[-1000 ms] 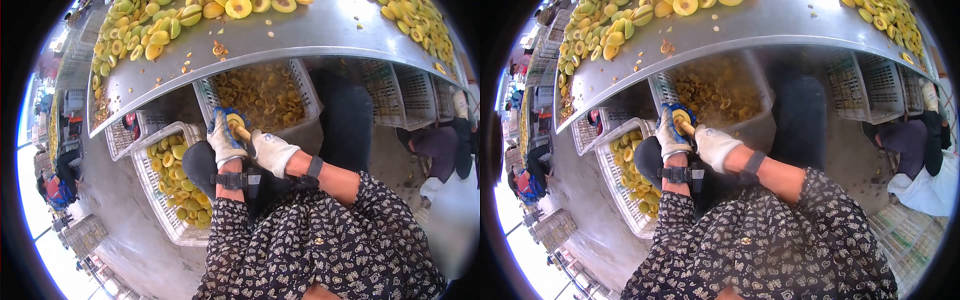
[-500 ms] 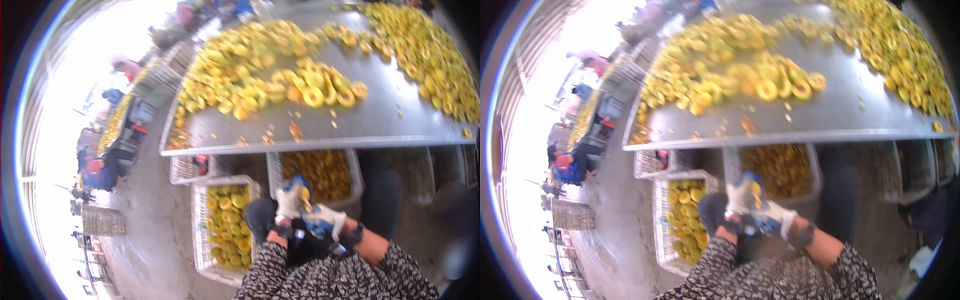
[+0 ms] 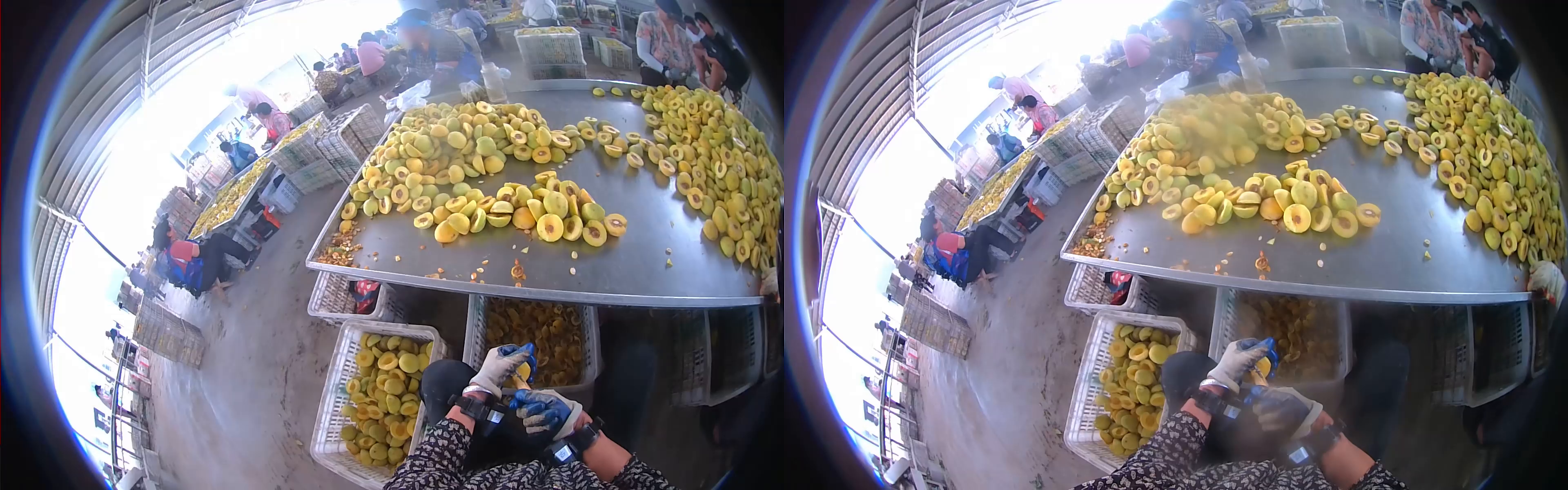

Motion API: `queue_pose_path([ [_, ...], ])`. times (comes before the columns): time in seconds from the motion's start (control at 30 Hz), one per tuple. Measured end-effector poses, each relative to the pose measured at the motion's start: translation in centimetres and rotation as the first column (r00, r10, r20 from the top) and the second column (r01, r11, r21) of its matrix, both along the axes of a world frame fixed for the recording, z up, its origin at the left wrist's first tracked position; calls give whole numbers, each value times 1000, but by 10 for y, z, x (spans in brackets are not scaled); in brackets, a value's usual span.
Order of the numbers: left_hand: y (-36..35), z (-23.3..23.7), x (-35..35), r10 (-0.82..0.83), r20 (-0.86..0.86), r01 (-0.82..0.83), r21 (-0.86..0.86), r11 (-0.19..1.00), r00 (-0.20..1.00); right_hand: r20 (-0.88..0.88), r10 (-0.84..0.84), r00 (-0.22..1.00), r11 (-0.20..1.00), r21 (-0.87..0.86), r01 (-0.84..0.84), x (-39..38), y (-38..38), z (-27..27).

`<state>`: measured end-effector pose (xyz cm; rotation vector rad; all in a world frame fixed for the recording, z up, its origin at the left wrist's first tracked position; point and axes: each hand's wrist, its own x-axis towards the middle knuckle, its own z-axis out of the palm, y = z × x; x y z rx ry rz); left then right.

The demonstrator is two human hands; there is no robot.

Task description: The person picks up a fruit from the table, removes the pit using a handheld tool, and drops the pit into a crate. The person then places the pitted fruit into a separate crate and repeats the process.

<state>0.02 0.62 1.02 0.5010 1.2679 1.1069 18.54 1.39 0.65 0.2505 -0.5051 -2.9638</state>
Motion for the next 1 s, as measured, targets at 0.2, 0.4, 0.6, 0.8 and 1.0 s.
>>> queue_pose_path([
  [0.2,-6,16,0,201,160,-216,80,973,966,2,-29,1000,993,115,28,-13,-2,8],
  [0.4,1,-12,0,-57,-71,58,17,998,996,121,77,990,965,239,-104,4,3,7],
  [0.6,0,18,5,-1,-62,11,149,989,998,-134,-103,986,995,-3,104,2,-13,-4],
  [0.8,21,60,16,424,88,-433,198,879,901,33,-336,941,886,349,304,-10,-4,34],
  [1.0,29,23,3,463,111,-476,178,861,880,-163,-207,965,974,54,218,-27,3,26],
])
